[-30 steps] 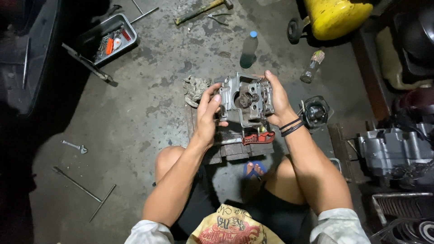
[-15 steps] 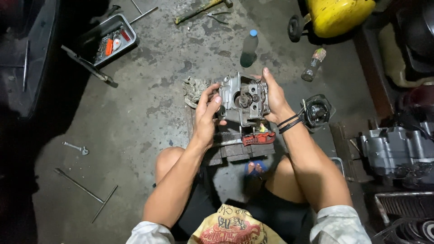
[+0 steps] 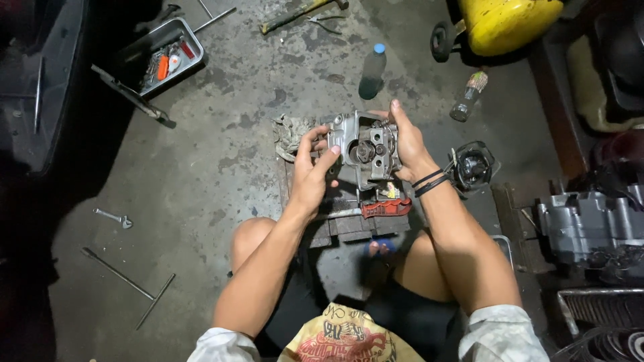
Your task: The person sits on the floor and handles a silver engine cylinder head, rotating it to inspect the internal valve mechanism. They then pick up a metal gear and place it onto the cylinder head, aligning it with the shaft.
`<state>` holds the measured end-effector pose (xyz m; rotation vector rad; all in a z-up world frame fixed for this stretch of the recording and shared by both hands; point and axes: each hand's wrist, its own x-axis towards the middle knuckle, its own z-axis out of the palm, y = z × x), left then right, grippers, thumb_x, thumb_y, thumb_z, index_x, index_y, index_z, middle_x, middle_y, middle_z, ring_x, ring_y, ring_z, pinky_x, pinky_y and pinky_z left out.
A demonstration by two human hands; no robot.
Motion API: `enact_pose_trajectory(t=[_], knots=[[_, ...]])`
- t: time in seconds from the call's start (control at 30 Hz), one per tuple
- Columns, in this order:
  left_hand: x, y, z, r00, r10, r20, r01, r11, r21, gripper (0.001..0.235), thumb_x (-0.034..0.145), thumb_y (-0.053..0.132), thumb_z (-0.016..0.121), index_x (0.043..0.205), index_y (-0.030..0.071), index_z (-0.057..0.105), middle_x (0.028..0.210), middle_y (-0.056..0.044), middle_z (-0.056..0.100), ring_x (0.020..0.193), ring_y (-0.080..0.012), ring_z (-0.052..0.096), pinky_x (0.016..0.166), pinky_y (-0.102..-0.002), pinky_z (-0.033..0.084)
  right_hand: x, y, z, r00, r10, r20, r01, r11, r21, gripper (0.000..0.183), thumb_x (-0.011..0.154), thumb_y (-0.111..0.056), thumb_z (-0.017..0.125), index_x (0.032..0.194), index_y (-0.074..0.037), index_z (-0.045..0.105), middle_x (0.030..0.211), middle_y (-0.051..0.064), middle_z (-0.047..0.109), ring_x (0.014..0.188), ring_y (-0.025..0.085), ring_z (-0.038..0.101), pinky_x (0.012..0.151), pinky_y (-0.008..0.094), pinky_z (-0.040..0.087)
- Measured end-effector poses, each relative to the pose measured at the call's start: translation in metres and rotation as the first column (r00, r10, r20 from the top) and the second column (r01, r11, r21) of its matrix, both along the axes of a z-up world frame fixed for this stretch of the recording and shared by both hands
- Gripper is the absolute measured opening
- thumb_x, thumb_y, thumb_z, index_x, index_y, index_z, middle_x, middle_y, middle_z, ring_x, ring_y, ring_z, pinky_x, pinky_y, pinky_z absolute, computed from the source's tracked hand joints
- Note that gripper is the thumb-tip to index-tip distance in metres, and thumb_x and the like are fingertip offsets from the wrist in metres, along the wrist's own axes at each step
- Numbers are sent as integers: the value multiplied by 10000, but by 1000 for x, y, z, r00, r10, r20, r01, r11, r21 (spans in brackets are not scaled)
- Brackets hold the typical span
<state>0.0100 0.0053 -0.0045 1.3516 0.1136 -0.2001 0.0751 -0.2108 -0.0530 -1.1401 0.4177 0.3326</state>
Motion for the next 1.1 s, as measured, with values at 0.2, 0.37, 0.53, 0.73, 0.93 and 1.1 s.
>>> enact_pose_trajectory(t=[0.2,0.37,0.53,0.73,0.93,1.1], knots=[[8,-1,-20,1000,8,15,-9,999,47,584,906,328,716,1397,139,464,1210,-193,460,931,-223,520,512,-287,579,6,-3,-19,1000,8,6,-7,995,-98,684,965,-660,491,1335,-105,647,1070,199,722,929,292,735,789,448,644],[9,-1,-16,1000,10,7,-11,998,63,584,894,328,723,1384,125,478,1204,-192,462,909,-211,521,503,-291,585,5,-3,-16,1000,10,19,-7,991,-136,686,965,-668,498,1331,-108,650,1047,214,723,910,283,741,749,425,654],[10,0,-16,1000,14,4,-14,995,99,586,895,347,726,1379,126,479,1205,-192,487,887,-209,565,517,-309,600,-1,4,-1,999,-5,40,13,977,-211,643,975,-657,487,1279,-129,690,1074,204,720,961,272,729,776,411,652],[18,0,-44,997,1,73,-20,966,256,637,848,372,784,1367,128,506,1138,-189,543,832,-243,651,561,-362,607,1,8,3,999,36,17,-26,922,-387,569,988,-662,424,1234,-248,725,1214,176,685,1119,283,681,897,453,608],[9,0,-4,997,-61,56,26,877,479,850,836,422,756,1531,124,368,1226,-276,540,973,-411,664,847,-502,540,5,8,-8,1000,18,18,-12,950,-311,570,987,-623,499,1220,-156,729,1120,157,716,1012,253,715,818,402,642],[9,0,-14,994,-106,-20,99,826,556,876,856,475,718,1566,131,338,1306,-295,474,1247,-521,526,1028,-588,424,7,14,-8,1000,22,17,-15,946,-324,516,972,-589,561,1188,-155,737,1101,102,726,1007,223,709,826,408,646]])
